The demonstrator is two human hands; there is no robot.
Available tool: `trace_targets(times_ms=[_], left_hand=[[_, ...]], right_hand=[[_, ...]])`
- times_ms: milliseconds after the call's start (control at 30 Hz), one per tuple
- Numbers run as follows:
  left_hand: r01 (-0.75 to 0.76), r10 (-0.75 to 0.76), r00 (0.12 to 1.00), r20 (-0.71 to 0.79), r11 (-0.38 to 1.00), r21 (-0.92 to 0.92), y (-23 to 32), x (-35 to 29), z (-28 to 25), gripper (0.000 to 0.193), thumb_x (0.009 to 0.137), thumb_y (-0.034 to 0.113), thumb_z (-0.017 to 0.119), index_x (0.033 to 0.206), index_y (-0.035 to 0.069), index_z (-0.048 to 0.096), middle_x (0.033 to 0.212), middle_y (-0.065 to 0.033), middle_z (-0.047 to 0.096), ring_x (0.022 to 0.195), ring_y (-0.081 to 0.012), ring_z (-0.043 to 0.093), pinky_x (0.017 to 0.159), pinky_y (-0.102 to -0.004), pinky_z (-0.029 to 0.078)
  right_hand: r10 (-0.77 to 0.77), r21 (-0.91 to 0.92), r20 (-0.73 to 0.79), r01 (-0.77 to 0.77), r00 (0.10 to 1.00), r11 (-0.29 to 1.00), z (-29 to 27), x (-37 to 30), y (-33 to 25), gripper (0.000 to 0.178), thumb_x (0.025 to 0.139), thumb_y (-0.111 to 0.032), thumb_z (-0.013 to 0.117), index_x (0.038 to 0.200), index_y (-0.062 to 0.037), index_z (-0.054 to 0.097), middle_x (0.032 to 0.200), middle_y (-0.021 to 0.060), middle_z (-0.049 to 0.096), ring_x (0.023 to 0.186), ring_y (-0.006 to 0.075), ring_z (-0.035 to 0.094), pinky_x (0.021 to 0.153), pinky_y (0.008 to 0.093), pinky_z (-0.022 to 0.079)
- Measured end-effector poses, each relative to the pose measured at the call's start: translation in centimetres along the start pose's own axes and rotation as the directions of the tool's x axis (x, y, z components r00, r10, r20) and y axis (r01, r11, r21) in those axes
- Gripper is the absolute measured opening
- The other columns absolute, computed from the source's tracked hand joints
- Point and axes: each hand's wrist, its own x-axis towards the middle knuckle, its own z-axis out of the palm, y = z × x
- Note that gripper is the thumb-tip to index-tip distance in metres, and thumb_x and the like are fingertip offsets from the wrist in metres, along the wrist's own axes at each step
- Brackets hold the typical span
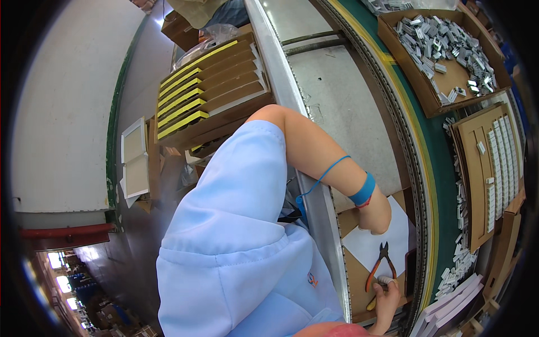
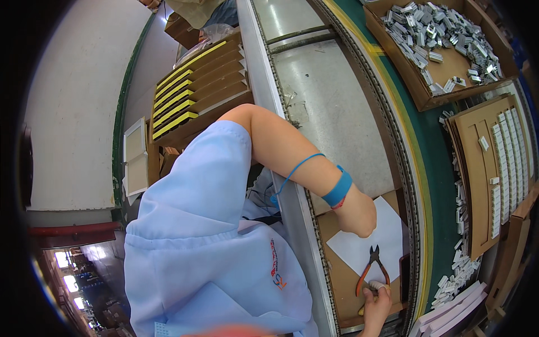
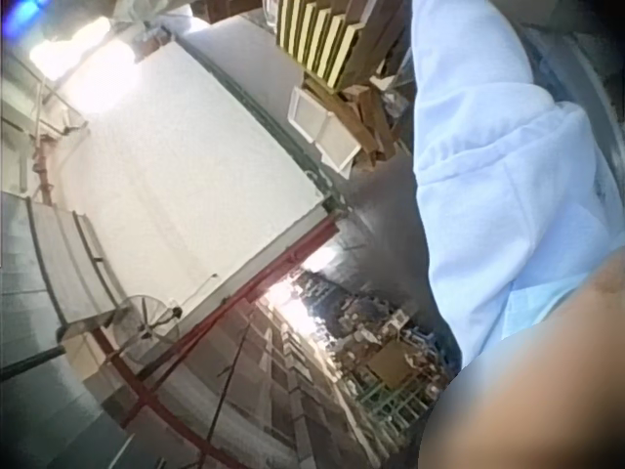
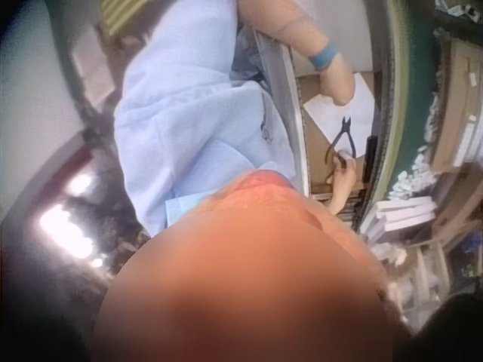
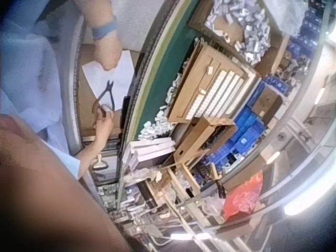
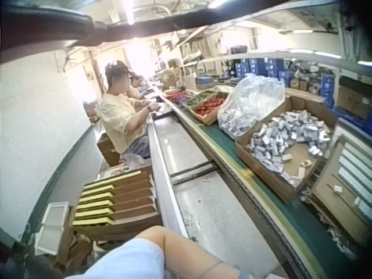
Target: Assembling electronic components onto printed circuit boards (PCBs) on a production line.
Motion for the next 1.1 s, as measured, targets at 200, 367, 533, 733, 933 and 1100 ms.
trace_targets(times_ms=[200, 367, 533, 733, 933, 1100], left_hand=[[-0.086, 0.083, 0.995, -0.057, 0.995, -0.053, -2.1, 2.5, 0.9, 0.022, 0.072, 0.018, 0.063, 0.083, -0.001, 0.066, 0.081, -0.0200, 0.065, 0.077, -0.0377, 0.062, 0.064, -0.0464, 0.048], [-0.019, 0.027, 0.996, 0.086, 0.996, -0.092, -3.9, 5.5, -0.1, 0.032, 0.076, 0.022, 0.063, 0.097, -0.001, 0.067, 0.093, -0.0195, 0.067, 0.083, -0.0326, 0.065, 0.070, -0.0432, 0.050], [0.176, -0.097, 0.974, 0.204, 0.891, -0.418, -6.3, 5.4, 0.4, 0.038, 0.082, 0.018, 0.059, 0.115, 0.000, 0.063, 0.101, -0.0127, 0.068, 0.082, -0.0238, 0.067, 0.072, -0.0352, 0.053], [0.315, -0.255, 0.938, 0.235, 0.911, -0.265, -3.8, 3.8, -2.1, 0.040, 0.083, 0.020, 0.061, 0.120, 0.006, 0.062, 0.109, -0.0125, 0.066, 0.088, -0.0257, 0.066, 0.075, -0.0387, 0.052], [0.383, -0.356, 0.919, 0.168, 0.908, -0.172, -0.6, 2.1, -2.9, 0.036, 0.087, 0.025, 0.058, 0.113, 0.002, 0.065, 0.106, -0.0114, 0.068, 0.092, -0.0257, 0.065, 0.080, -0.0425, 0.051], [0.377, -0.361, 0.925, 0.118, 0.912, -0.160, -0.9, 1.6, -2.2, 0.035, 0.086, 0.026, 0.058, 0.110, 0.001, 0.066, 0.104, -0.0119, 0.068, 0.093, -0.0278, 0.064, 0.081, -0.0440, 0.049]], right_hand=[[-0.059, 0.055, -0.012, 0.059, 0.998, 0.997, 0.4, 0.6, 1.4, 0.015, 0.077, 0.003, 0.064, 0.091, 0.0051, 0.063, 0.083, 0.0078, 0.061, 0.076, 0.0152, 0.058, 0.070, 0.0274, 0.046], [-0.023, 0.148, 0.024, 0.019, 0.999, 0.989, 0.2, 2.2, 3.7, 0.008, 0.082, -0.003, 0.062, 0.087, 0.0036, 0.064, 0.076, 0.0032, 0.062, 0.070, 0.0105, 0.054, 0.066, 0.0247, 0.044], [-0.004, 0.281, 0.011, 0.001, 1.000, 0.960, 0.6, 2.8, 3.3, 0.010, 0.085, -0.006, 0.063, 0.088, 0.0040, 0.064, 0.076, 0.0035, 0.060, 0.067, 0.0101, 0.052, 0.065, 0.0230, 0.042], [-0.037, 0.300, -0.040, 0.047, 0.999, 0.953, 0.3, 1.9, 5.1, 0.020, 0.088, -0.011, 0.064, 0.100, 0.0046, 0.062, 0.085, 0.0054, 0.064, 0.074, 0.0121, 0.058, 0.069, 0.0246, 0.047], [-0.085, 0.287, -0.128, 0.119, 0.988, 0.950, 0.3, 1.3, 5.7, 0.026, 0.088, -0.014, 0.065, 0.105, 0.0050, 0.061, 0.086, 0.0079, 0.065, 0.076, 0.0148, 0.061, 0.070, 0.0268, 0.050], [-0.127, 0.206, -0.182, 0.164, 0.975, 0.965, 0.3, 1.2, 5.8, 0.024, 0.088, -0.015, 0.065, 0.104, 0.0030, 0.063, 0.084, 0.0064, 0.065, 0.076, 0.0139, 0.060, 0.070, 0.0264, 0.049]])
